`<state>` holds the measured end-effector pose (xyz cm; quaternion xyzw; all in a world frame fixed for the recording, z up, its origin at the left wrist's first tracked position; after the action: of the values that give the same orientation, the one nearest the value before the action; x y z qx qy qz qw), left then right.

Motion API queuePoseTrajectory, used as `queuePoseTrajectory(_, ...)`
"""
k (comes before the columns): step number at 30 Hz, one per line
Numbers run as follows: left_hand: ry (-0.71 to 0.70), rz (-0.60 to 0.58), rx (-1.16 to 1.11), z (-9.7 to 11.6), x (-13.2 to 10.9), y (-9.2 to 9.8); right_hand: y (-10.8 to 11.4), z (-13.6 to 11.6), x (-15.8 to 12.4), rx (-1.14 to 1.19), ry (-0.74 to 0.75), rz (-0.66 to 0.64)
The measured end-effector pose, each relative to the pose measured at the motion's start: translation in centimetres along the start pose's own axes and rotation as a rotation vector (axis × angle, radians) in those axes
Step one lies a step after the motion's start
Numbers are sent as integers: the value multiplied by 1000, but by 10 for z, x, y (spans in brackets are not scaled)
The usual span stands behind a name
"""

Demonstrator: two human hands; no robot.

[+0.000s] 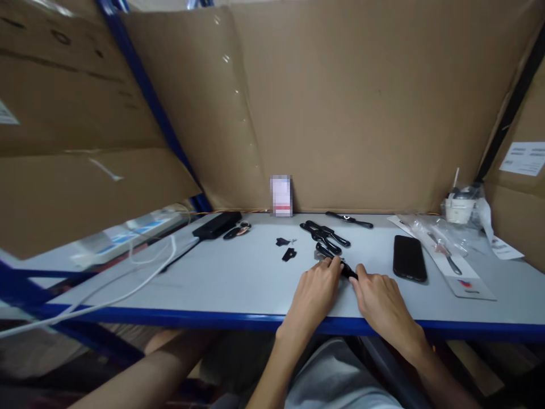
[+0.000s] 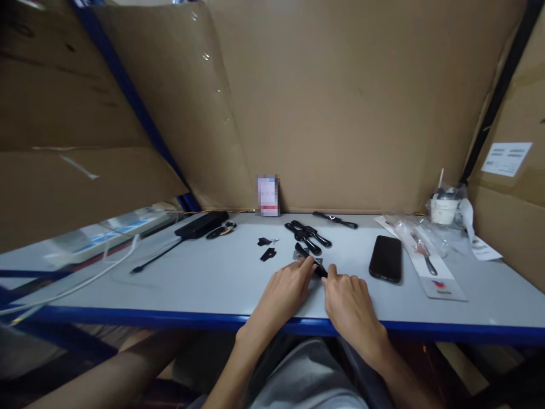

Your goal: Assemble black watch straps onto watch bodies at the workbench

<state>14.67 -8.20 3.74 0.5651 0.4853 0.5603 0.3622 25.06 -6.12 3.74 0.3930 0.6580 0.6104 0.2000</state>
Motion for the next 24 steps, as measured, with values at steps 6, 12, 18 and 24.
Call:
queuePoseTrajectory(6,-10,-26,-8,1,0,2,-3,3,-2,50,-24,-33)
queuePoseTrajectory(12,-21,-8,-19,1,-3,3,0,5,-1,158,-55,-48)
queuePoseTrajectory(18,-4,-20,-10,0,-5,5,-2,3,-2,196,-82,-74)
queuePoseTrajectory(24,12,-16,7,0,-8,5,-2,0,-3,148,-85,-73)
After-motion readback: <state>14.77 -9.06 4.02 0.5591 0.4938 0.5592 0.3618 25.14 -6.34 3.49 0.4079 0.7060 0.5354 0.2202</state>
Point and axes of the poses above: each hand's wrist, its own x-axis towards the middle knuckle, its own y-axis out of the back of the hand, z = x × y, the point moved 8 cm from there along x, towards the middle knuckle, and after that the axes turned 11 degrees about x, right-handed, at the moved point
